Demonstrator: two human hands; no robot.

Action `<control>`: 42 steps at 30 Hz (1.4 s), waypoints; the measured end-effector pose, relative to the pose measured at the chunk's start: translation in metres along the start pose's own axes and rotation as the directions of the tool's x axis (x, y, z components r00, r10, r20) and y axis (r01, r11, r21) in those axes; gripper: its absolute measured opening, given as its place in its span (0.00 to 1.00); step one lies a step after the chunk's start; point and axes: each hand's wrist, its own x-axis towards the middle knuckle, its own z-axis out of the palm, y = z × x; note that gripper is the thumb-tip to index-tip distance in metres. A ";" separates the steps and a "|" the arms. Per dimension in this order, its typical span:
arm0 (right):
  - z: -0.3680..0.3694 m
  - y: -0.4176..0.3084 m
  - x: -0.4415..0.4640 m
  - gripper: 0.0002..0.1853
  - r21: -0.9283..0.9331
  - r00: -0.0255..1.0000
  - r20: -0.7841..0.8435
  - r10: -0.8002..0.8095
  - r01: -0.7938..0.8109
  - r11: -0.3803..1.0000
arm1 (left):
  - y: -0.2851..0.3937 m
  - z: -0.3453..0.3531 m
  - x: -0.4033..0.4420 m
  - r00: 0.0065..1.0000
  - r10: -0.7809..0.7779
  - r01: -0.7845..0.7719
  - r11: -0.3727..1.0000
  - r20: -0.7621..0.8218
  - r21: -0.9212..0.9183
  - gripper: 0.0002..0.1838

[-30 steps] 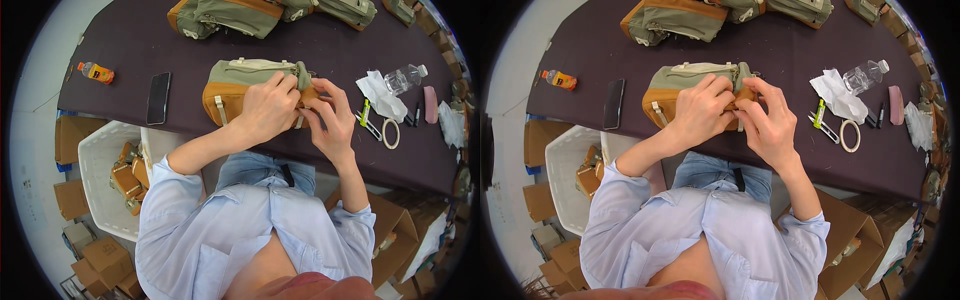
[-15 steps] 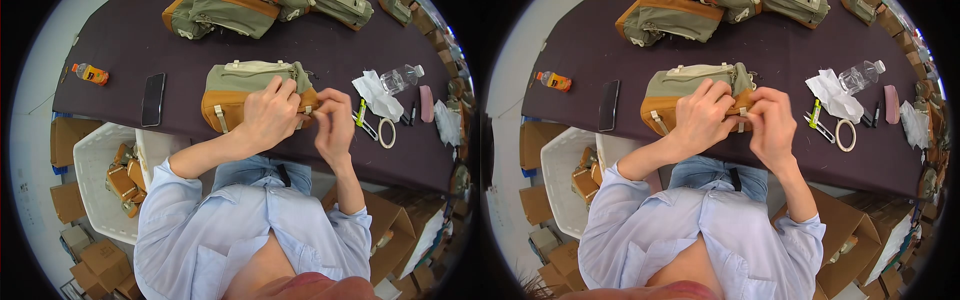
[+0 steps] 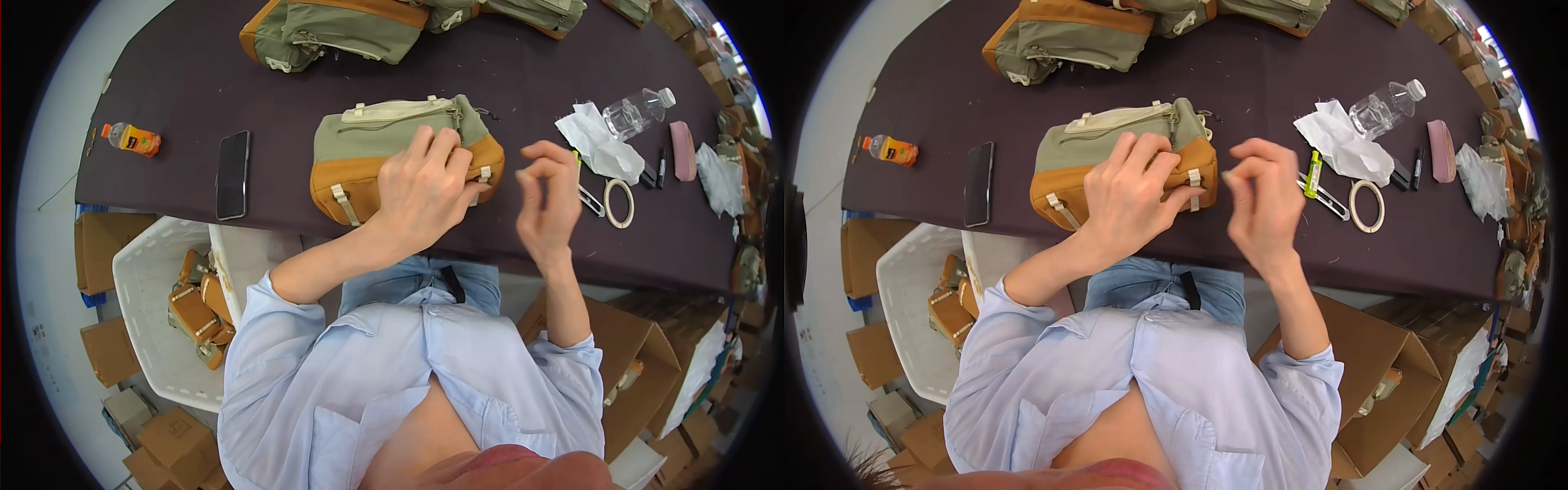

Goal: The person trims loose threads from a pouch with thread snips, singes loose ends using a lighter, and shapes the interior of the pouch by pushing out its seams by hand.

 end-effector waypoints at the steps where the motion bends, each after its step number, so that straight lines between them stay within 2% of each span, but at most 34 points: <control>1: -0.006 0.008 -0.003 0.06 -0.023 0.997 -0.038 0.063 -0.064 0.998 | 0.000 0.001 -0.001 1.000 -0.002 0.002 1.000 0.000 -0.002 0.19; 2: -0.013 0.017 -0.008 0.06 -0.044 0.990 -0.077 0.122 -0.126 0.991 | 0.000 0.001 -0.002 1.000 0.004 -0.004 1.000 -0.001 0.003 0.19; 4: -0.036 0.037 -0.014 0.05 -0.319 0.956 0.006 0.292 -0.275 0.907 | 0.000 0.001 -0.002 1.000 0.016 -0.016 1.000 -0.005 0.014 0.20; 5: -0.043 0.054 -0.019 0.08 -0.469 0.932 0.003 0.362 -0.318 0.824 | 0.000 0.002 -0.003 1.000 0.019 -0.019 1.000 -0.009 0.012 0.21; 8: -0.058 0.094 -0.027 0.13 -0.747 0.907 0.096 0.409 -0.206 0.632 | 0.001 0.003 -0.005 1.000 0.021 -0.021 1.000 -0.018 0.009 0.21; 9: -0.059 0.103 -0.029 0.16 -0.780 0.822 0.147 0.550 -0.245 0.576 | 0.002 0.003 -0.006 1.000 0.021 -0.021 1.000 -0.020 0.009 0.21; 12: -0.057 0.123 -0.033 0.13 -0.756 0.857 0.227 0.463 -0.145 0.639 | 0.002 0.003 -0.006 1.000 0.013 -0.013 1.000 -0.018 0.006 0.21; 15: -0.060 0.125 -0.029 0.13 -0.727 0.841 0.206 0.501 -0.211 0.654 | 0.002 0.002 -0.006 1.000 0.004 -0.004 1.000 -0.009 0.006 0.21; 18: -0.062 0.114 -0.024 0.13 -0.695 0.889 0.208 0.408 -0.159 0.701 | 0.002 0.002 -0.006 1.000 -0.004 0.004 1.000 -0.002 0.000 0.21; 21: -0.047 0.103 -0.029 0.12 -0.752 0.883 0.299 0.363 -0.016 0.659 | 0.002 0.002 -0.004 1.000 -0.006 0.006 1.000 -0.003 -0.017 0.21; 22: -0.042 0.108 -0.035 0.09 -0.769 0.849 0.326 0.416 -0.017 0.639 | 0.002 0.001 -0.005 1.000 -0.006 0.006 1.000 -0.005 -0.021 0.21; 24: -0.034 0.103 -0.035 0.08 -0.767 0.854 0.328 0.404 -0.010 0.642 | 0.002 0.001 -0.004 1.000 -0.004 0.004 1.000 -0.001 -0.020 0.21; 28: -0.033 0.103 -0.029 0.11 -0.700 0.862 0.390 0.323 0.051 0.712 | 0.003 -0.001 -0.004 1.000 -0.001 0.001 1.000 -0.002 -0.021 0.21; 29: -0.034 0.105 -0.028 0.13 -0.684 0.865 0.362 0.348 -0.007 0.730 | 0.002 -0.001 -0.004 1.000 0.003 -0.004 0.999 -0.010 -0.032 0.21; 32: -0.048 0.069 -0.006 0.14 -0.568 0.787 0.455 0.416 -0.103 0.817 | 0.001 -0.001 -0.004 1.000 0.006 -0.007 0.999 -0.025 -0.048 0.21; 33: -0.050 0.066 -0.008 0.14 -0.556 0.743 0.537 0.400 -0.045 0.830 | 0.000 -0.002 -0.004 0.999 0.016 -0.018 0.999 -0.033 -0.051 0.21; 37: -0.041 0.074 -0.023 0.13 -0.500 0.762 0.545 0.351 -0.042 0.865 | -0.001 0.000 -0.005 0.999 0.026 -0.028 0.998 -0.039 -0.062 0.21; 40: -0.033 0.061 -0.016 0.10 -0.415 0.838 0.454 0.303 -0.102 0.904 | -0.001 0.000 -0.005 0.999 0.022 -0.025 0.997 -0.045 -0.071 0.22; 41: -0.030 0.052 -0.011 0.09 -0.235 0.826 0.424 0.372 -0.297 0.926 | -0.001 -0.001 -0.004 0.999 0.023 -0.027 0.997 -0.048 -0.075 0.22; 42: -0.027 0.040 -0.004 0.07 -0.042 0.795 0.409 0.448 -0.474 0.879 | -0.001 -0.002 -0.003 0.999 0.023 -0.027 0.996 -0.048 -0.082 0.22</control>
